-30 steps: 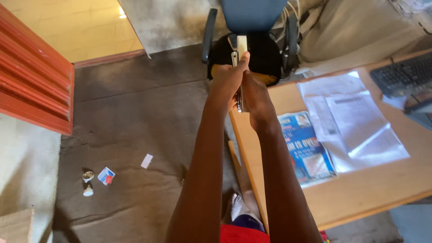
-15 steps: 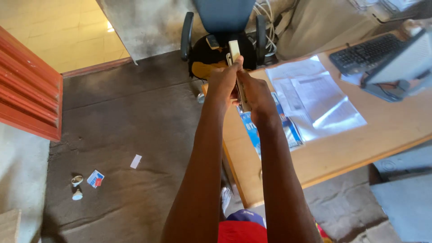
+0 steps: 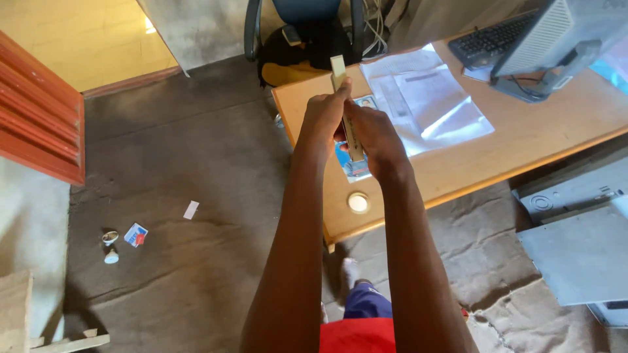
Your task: The user is stapling together various papers and flyers on a desk and a wooden bench.
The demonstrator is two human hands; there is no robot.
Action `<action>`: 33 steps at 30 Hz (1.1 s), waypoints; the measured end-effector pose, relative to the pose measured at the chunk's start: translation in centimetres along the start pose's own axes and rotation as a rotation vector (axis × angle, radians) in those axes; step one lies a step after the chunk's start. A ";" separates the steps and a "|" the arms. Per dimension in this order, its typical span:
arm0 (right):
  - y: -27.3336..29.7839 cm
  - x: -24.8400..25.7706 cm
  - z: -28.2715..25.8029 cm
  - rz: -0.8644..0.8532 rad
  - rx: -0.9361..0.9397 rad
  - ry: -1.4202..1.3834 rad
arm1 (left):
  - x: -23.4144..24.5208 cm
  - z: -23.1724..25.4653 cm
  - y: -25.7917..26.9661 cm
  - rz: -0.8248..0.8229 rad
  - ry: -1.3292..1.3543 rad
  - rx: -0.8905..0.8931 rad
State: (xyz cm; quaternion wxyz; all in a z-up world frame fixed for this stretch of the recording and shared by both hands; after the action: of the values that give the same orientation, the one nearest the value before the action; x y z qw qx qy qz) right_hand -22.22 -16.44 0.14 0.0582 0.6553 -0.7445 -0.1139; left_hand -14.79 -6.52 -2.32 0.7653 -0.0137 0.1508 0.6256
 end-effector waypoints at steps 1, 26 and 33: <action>0.1 0.9 0.5 0.001 0.000 -0.003 | -1.0 0.4 1.0 -0.001 -0.003 0.001; -0.1 27.9 1.2 0.126 0.121 -0.099 | -24.9 -7.2 -0.1 0.076 -0.180 -0.015; -1.0 30.7 0.0 0.172 0.093 -0.113 | -27.0 -8.4 -3.0 0.046 -0.274 0.059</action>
State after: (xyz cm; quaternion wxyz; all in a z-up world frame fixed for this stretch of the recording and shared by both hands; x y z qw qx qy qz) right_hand -25.39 -46.92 -1.98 -0.0048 0.5835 -0.8046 -0.1106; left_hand -18.37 -34.63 -4.16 0.7642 0.0980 0.0636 0.6343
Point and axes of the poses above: each hand's wrist, its own y-axis away from the middle knuckle, its own x-axis out of the back of the hand, z = x × y, the point moved 2 cm from there along -y, towards the middle knuckle, and after that the axes turned 5 degrees about -x, right-handed, at the moved point
